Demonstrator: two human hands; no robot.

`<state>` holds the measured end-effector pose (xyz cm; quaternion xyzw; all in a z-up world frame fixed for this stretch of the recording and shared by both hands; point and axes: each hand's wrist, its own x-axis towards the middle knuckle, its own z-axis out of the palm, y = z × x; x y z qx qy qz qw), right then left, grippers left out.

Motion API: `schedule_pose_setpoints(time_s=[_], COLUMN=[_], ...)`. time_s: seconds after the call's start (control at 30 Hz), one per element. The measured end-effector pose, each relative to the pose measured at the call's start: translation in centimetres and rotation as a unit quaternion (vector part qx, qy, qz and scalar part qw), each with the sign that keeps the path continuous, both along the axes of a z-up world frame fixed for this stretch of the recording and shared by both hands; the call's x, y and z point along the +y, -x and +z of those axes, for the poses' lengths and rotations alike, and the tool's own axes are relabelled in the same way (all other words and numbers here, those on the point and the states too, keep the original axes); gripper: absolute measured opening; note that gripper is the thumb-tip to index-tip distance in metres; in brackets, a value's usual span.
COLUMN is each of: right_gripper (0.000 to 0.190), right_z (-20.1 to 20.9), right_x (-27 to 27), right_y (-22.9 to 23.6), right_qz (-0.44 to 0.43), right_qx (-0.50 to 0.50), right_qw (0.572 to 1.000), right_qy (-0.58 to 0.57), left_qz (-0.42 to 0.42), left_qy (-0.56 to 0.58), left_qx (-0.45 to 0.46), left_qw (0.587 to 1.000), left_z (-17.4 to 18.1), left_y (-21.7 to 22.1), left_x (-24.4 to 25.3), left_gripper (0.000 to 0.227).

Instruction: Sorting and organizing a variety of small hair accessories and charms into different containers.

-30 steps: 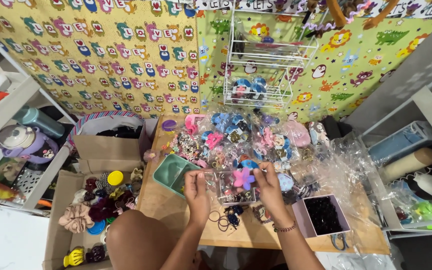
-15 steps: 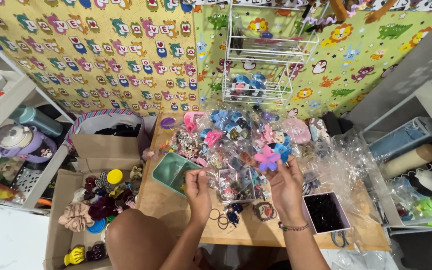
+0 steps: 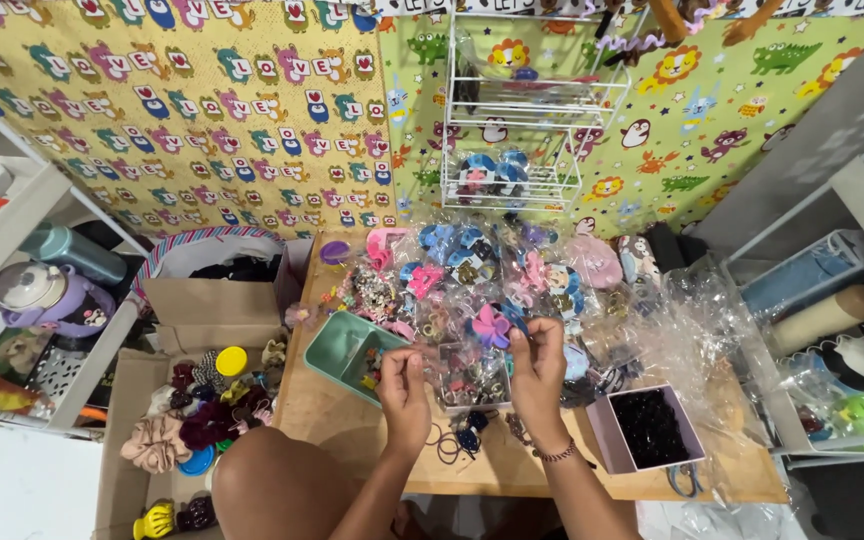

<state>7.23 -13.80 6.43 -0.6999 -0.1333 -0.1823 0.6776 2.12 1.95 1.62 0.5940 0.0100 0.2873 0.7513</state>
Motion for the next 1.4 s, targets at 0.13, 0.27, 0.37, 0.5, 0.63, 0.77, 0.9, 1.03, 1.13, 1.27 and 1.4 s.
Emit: schedule_pose_setpoints(time_s=[0.13, 0.27, 0.37, 0.5, 0.63, 0.77, 0.9, 1.03, 1.13, 1.27, 1.4], right_gripper=[0.008, 0.01, 0.011, 0.011, 0.011, 0.017, 0.016, 0.023, 0.02, 0.012, 0.004], right_z=[0.4, -0.2, -0.8, -1.0, 0.1, -0.9, -0.3, -1.3, -2.5, -4.3, -2.4], right_x=[-0.1, -0.5, -0.7, -0.9, -0.8, -1.1, -1.0, -1.5, -1.8, -1.9, -1.8], right_y=[-0.2, -0.6, -0.7, -0.7, -0.6, -1.0, -0.9, -1.2, -1.7, -2.1, -0.9], right_qz=[0.061, 0.093, 0.106, 0.113, 0.124, 0.122, 0.106, 0.1, 0.116, 0.078, 0.076], right_qx=[0.049, 0.086, 0.101, 0.142, 0.225, 0.232, 0.23, 0.217, 0.224, 0.231, 0.255], right_qw=[0.993, 0.986, 0.982, 0.976, 0.957, 0.957, 0.962, 0.969, 0.967, 0.97, 0.963], right_qy=[-0.088, -0.112, -0.115, -0.117, -0.133, -0.125, -0.099, -0.062, -0.039, 0.017, 0.048], left_qz=[-0.009, 0.013, 0.014, 0.009, 0.002, -0.014, -0.083, -0.119, -0.152, -0.12, -0.12], left_qy=[-0.014, -0.051, -0.048, -0.052, -0.047, -0.041, -0.003, 0.009, -0.007, -0.038, -0.037], left_qx=[0.005, 0.008, 0.016, 0.011, 0.018, 0.01, 0.056, 0.073, 0.144, 0.121, 0.149], left_qw=[1.0, 0.999, 0.999, 0.999, 0.999, 0.999, 0.995, 0.99, 0.978, 0.985, 0.981], left_z=[0.4, 0.2, 0.1, 0.1, 0.4, 0.4, -0.4, -0.1, 0.2, -1.4, -1.8], left_y=[0.1, 0.0, -0.1, -0.1, -0.1, -0.1, -0.4, -0.9, -1.2, -1.6, -1.6], left_x=[0.0, -0.1, -0.3, -0.4, -0.4, -0.3, -0.1, 0.3, 0.5, 0.2, 0.1], left_gripper=[0.007, 0.007, 0.009, 0.008, 0.007, 0.007, 0.011, 0.011, 0.026, 0.023, 0.019])
